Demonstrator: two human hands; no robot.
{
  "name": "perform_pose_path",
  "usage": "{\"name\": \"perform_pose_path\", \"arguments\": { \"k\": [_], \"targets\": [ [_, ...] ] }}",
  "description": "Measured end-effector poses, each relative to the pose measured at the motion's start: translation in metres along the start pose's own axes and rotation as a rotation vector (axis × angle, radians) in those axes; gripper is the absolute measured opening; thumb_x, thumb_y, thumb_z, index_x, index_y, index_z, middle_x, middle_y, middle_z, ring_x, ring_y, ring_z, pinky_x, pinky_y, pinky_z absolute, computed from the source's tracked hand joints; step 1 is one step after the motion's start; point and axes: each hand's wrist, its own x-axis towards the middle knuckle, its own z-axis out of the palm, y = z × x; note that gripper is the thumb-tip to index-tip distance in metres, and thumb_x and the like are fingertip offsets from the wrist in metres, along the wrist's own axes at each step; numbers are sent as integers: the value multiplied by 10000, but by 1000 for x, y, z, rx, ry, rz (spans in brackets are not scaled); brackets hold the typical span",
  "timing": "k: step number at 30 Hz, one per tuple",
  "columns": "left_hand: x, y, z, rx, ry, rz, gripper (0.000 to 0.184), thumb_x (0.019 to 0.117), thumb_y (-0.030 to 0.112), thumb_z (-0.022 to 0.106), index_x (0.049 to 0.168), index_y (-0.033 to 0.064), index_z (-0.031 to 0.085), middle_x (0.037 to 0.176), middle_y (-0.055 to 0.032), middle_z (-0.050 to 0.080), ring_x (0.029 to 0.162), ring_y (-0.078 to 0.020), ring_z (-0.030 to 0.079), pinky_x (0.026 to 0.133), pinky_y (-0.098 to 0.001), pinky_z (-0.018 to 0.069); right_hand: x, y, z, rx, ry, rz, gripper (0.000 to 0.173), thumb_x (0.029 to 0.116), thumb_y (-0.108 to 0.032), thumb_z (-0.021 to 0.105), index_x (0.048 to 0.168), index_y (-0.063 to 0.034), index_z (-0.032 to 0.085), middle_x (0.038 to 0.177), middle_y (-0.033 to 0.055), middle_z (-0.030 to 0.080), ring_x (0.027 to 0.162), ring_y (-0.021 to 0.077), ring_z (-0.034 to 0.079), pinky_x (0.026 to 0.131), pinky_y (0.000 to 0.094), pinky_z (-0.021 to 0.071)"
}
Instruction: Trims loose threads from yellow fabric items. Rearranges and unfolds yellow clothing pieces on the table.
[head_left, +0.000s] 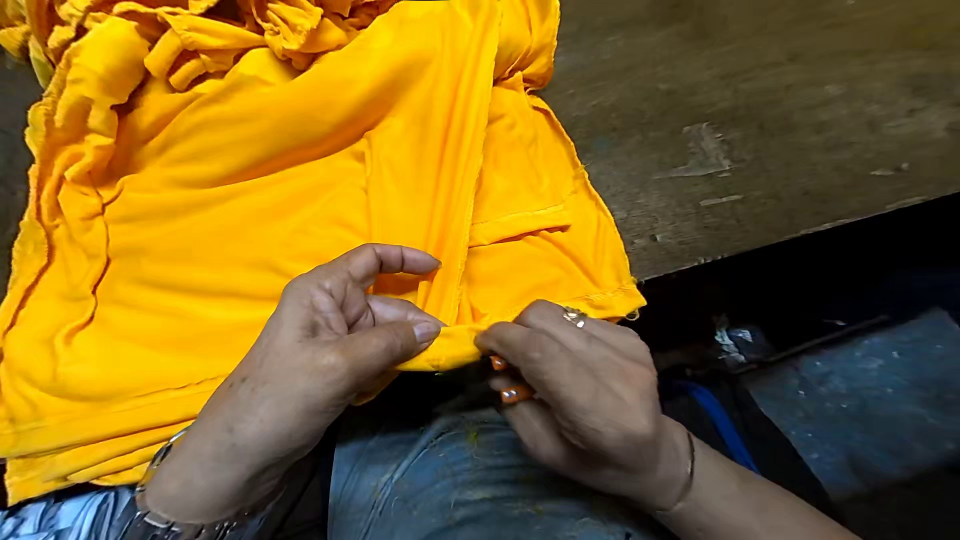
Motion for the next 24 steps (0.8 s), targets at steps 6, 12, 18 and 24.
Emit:
{"name": "perform_pose_path", "arguments": {
  "k": [6,12,18,24],
  "targets": [
    [-4,0,-7,28,117,8,366,910,-18,623,1269,55,620,749,-103,725,553,-87,656,484,-176,526,-13,12,-12,237,-364,-99,201,980,-136,500,867,-98,661,743,-9,567,668,106,562,544,265,445],
    [-4,-1,-11,11,145,18,331,895,-24,622,1217,50,650,751,-92,719,567,-86,665,491,-186,544,-27,12,-16,384,-351,7,313,1007,-215,608,715,-111,571,662,-21,511,590,58,497,505,221,387],
    [-5,0,-6,69,91,19,319,920,24,623,1234,76,635,749,-96,719,553,-93,651,476,-174,512,-4,9,-7,52,-64,102,138,884,-202,696,843,-74,667,717,-11,561,620,83,537,496,232,392],
    [-2,2,-4,124,-22,76,383,939,-4,558,1315,65,585,863,-107,761,652,-116,712,536,-176,550,7,8,0,213,-73,86,136,943,-98,582,929,-30,699,758,3,604,658,67,560,532,211,427]
  ]
}}
